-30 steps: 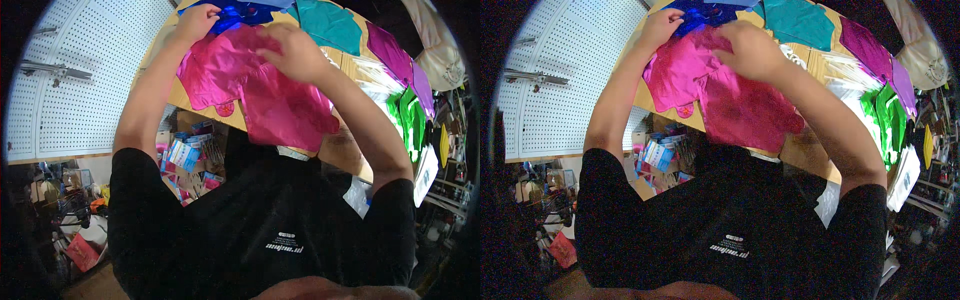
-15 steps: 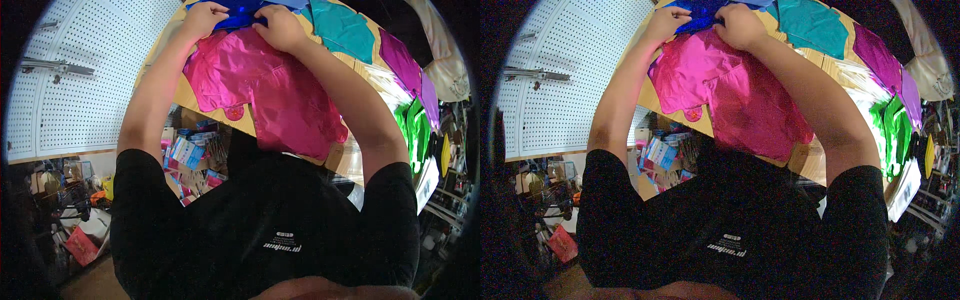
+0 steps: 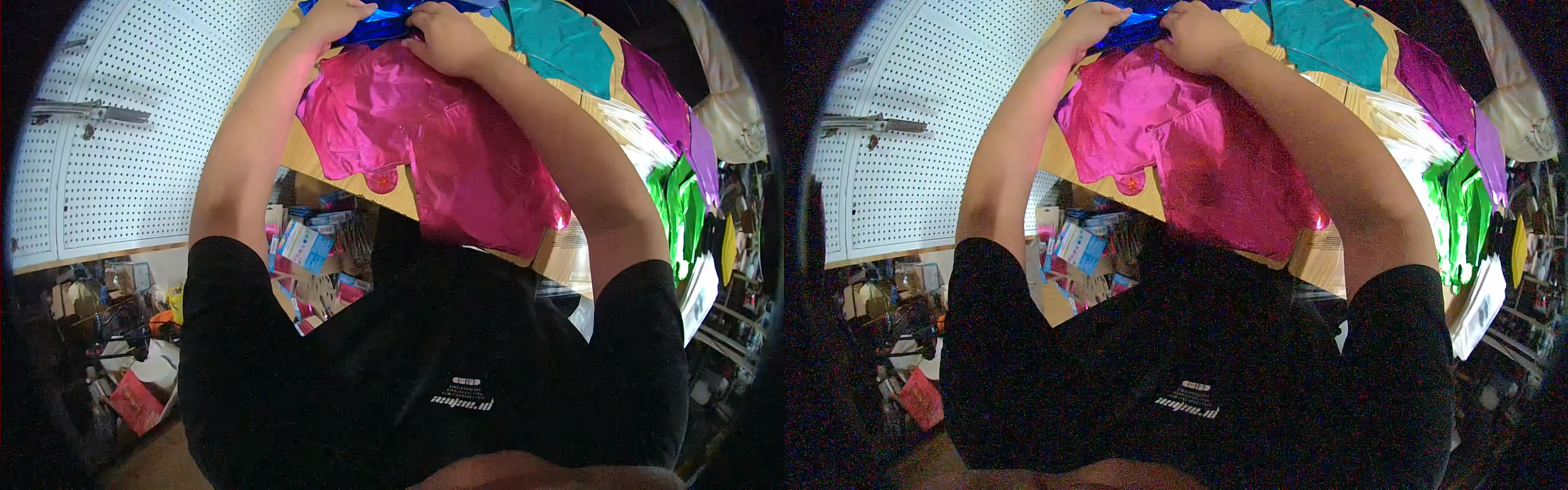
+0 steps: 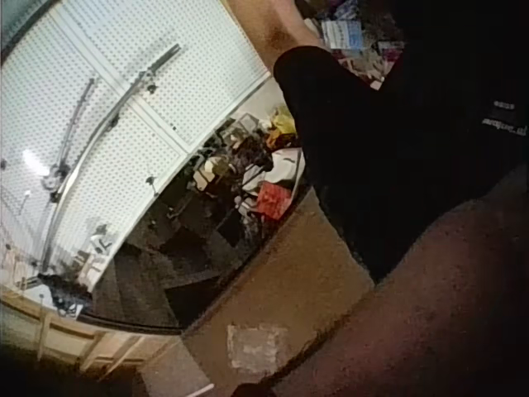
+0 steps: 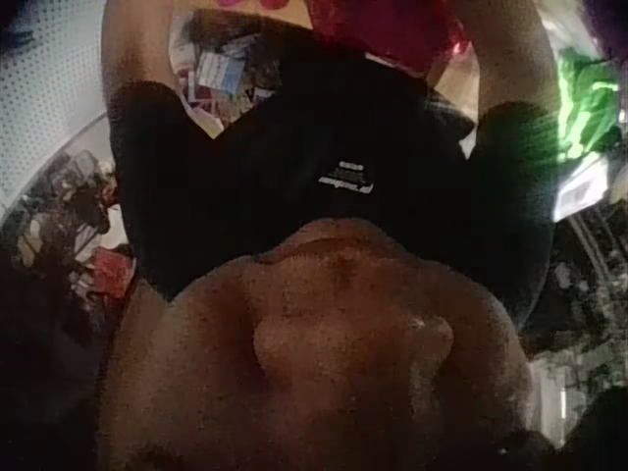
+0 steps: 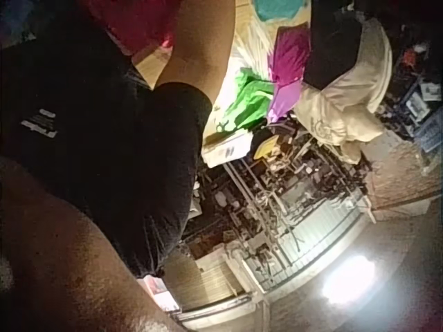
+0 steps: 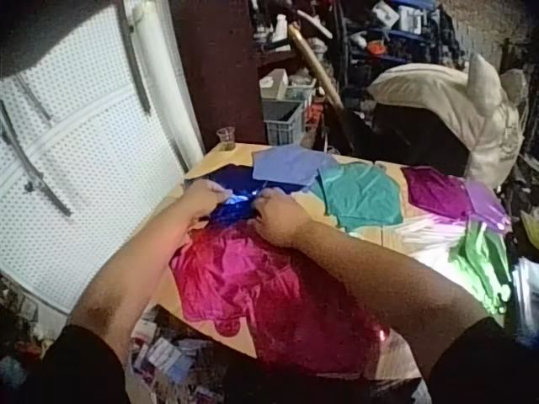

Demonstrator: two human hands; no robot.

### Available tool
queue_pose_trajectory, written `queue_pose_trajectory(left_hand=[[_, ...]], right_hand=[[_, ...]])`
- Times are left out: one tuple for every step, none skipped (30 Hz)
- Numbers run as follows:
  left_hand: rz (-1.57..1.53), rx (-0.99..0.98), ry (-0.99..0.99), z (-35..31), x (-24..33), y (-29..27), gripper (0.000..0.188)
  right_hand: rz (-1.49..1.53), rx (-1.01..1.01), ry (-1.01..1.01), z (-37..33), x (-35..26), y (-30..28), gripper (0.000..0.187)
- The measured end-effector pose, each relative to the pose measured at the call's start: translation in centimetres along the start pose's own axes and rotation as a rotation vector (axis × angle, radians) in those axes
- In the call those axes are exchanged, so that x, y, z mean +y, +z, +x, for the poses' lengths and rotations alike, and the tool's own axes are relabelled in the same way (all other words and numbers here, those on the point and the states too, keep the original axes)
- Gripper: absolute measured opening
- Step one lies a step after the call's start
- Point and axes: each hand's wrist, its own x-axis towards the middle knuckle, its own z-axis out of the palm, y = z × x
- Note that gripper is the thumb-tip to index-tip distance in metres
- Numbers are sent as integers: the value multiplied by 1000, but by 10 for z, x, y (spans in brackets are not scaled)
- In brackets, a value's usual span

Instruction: Folding and inserting colorful foil decorations into retail packaging.

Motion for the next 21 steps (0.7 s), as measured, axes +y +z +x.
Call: queue_pose_trajectory(left_hand=[[-313,-100,104,-2,-5,-3,38],[-311,-99,101,1,-7,-1,38],[-112,-54,-73,10,10,12,40],[94,0,-250,14,25,18,43],[91,-8,-246,14,37,21,43],[214,-34,-217,13,43,20,42],[335,-61,-187,10,48,19,42],[336,-63,-187,8,49,21,42],[307,34,-149,6,43,22,41],[278,130,-110,4,38,22,39],[280,133,-111,6,33,19,39],[273,79,-139,8,32,14,35],[266,26,-167,8,30,11,31],[268,32,-174,5,27,10,31],[137,73,-297,4,45,18,28],[12,123,-426,-1,53,21,24],[10,118,-421,-7,54,17,24],[-233,19,-247,-19,50,6,22],[-473,-81,-68,-27,49,0,20],[-472,-83,-68,-23,53,6,20],[-261,25,-292,-16,77,16,22]], right_hand=[[-5,-9,11,0,1,1,37],[-2,-9,9,-1,2,5,37],[-32,263,-146,-7,14,13,39],[-59,534,-311,-10,17,15,40],[-63,533,-303,-11,21,14,40],[-37,395,-222,-9,18,8,42],[-11,256,-140,-7,14,4,43],[-10,255,-138,-6,13,5,43],[-26,208,-167,-2,11,5,40],[-44,160,-196,0,8,4,37],[-43,162,-200,1,7,3,37],[-49,19,-130,3,2,0,35],[-55,-124,-61,4,-3,-2,33],[-52,-126,-69,4,-8,1,33],[-71,-78,-42,-3,-2,5,33],[-86,-27,-28,-7,-1,6,34],[-89,-27,-21,-9,2,5,34],[-82,-33,-14,-10,1,6,33],[-75,-39,-6,-12,0,5,33],[-74,-38,-4,-13,3,8,33],[-96,87,-89,-14,11,14,34]])
